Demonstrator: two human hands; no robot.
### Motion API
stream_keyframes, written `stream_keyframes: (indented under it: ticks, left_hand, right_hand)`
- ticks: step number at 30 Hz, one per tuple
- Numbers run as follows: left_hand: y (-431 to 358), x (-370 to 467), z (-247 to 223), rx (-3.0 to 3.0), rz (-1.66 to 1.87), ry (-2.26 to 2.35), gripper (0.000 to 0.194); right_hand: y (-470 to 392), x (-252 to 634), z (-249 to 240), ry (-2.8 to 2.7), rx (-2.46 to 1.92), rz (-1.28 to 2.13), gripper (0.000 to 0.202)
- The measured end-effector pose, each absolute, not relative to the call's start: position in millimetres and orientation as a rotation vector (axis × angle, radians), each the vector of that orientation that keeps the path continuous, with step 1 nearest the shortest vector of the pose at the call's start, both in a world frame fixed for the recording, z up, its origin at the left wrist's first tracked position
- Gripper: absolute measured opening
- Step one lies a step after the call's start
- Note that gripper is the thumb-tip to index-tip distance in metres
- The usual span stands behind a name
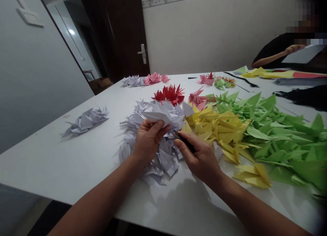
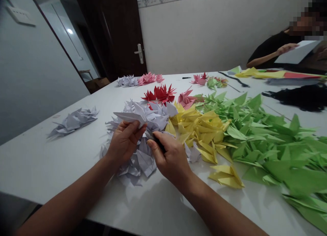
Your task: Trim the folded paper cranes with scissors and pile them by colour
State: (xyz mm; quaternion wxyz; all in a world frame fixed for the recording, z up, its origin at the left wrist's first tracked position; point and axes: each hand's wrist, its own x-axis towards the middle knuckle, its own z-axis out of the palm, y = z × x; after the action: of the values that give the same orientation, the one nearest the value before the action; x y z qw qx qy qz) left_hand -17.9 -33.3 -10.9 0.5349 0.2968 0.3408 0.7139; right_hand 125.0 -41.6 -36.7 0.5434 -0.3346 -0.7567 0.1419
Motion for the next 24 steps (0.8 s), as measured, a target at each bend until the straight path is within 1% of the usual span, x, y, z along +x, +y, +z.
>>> stream_keyframes:
  ticks: [7,24]
  left_hand:
    - [-36.2,-12.4,-14.9,0.737,1.625,0.81,0.032]
    - [-36.7,-13.6,-15.2,0.743,1.616,0.798,0.032]
  right_hand:
    - [-38.1,125.7,-37.3,-1.769,-0.823,0.382,0.015]
    - [-37.8,126.2,-36.3,-1.808,-0.831,0.373,0.017]
